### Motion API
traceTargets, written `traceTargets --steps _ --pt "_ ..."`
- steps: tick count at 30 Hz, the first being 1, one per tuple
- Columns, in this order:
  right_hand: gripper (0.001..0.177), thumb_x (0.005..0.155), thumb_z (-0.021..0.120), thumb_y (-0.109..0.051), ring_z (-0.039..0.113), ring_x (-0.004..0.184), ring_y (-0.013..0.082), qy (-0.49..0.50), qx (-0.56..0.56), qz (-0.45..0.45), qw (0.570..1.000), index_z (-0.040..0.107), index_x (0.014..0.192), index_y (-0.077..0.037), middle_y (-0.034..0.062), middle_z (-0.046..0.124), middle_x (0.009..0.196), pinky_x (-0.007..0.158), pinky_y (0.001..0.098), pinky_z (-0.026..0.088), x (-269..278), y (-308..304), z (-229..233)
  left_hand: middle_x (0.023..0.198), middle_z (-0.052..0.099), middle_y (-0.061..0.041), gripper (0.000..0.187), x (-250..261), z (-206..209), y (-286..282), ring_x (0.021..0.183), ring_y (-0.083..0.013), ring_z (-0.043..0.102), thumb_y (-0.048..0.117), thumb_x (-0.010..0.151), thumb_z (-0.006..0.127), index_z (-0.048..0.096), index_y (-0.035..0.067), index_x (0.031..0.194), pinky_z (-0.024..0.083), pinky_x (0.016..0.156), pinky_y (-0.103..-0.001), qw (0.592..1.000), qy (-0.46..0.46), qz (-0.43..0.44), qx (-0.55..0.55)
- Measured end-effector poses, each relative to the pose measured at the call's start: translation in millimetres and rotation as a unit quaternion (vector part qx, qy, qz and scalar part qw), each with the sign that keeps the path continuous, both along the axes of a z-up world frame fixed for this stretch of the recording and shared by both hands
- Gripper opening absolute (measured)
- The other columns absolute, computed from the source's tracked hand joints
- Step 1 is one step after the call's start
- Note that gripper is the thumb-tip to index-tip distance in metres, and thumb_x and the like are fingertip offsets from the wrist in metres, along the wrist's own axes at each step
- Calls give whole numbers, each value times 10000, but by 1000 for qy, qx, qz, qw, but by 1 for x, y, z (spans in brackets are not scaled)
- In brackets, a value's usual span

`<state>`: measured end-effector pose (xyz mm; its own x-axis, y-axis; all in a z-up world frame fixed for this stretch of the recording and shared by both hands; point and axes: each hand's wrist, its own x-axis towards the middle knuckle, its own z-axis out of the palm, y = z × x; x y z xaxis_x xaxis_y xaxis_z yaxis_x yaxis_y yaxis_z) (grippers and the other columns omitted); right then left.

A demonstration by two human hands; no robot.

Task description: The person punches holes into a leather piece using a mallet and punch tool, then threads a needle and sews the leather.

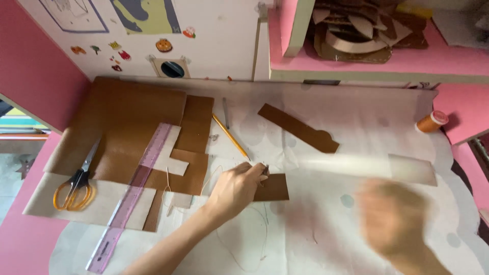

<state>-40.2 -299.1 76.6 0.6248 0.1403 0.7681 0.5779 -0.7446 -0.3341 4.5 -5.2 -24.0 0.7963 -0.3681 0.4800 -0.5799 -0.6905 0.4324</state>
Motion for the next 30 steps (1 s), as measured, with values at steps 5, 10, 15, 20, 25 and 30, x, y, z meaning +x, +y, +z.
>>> traceTargets --steps 5,10,15,20,25,30 --pt "240 965 614 -263 706 939 225 138 -162 -33 977 702 1142 -126 27 758 1099 881 381 515 3 -33 -10 562 487 -25 182 -5 1 -2 580 -180 502 9 987 595 501 84 850 336 367 -345 1000 9 2 11" --pt "111 951 571 -321 696 757 230 118 -343 0 932 661 971 -259 -43 718 900 613 445 538 19 -20 -35 581 475 -42 147 3 4 2 541 -197 453 4 958 569 501 79 852 349 369 -358 1000 -6 3 4" --pt "278 1106 504 -203 607 668 352 17 -85 -88 992 714 1065 -25 154 722 949 619 426 385 0 -26 -14 678 536 -75 134 -3 2 -1 422 -266 445 110 1031 582 535 85 907 389 365 -384 999 42 5 -1" --pt "170 964 570 -400 504 420 225 246 -275 -103 924 539 876 -258 6 540 482 474 393 386 10 -11 1 621 569 -53 84 0 -1 -1 647 -209 601 9 982 598 564 63 927 422 385 -373 1000 -15 -2 -2" --pt "316 1029 429 -412 617 685 310 150 -238 -45 959 570 983 -133 78 642 772 689 450 483 12 -22 -49 601 519 -48 136 0 0 -1 574 -198 524 49 1016 600 534 66 898 382 375 -355 1000 -10 -3 6" --pt "167 1040 482 -298 582 498 263 258 -174 -91 946 592 1016 -175 60 554 562 571 419 426 9 -16 -1 689 571 -100 70 -7 11 -2 441 -264 476 70 1015 570 554 71 947 410 366 -380 999 47 2 -18"
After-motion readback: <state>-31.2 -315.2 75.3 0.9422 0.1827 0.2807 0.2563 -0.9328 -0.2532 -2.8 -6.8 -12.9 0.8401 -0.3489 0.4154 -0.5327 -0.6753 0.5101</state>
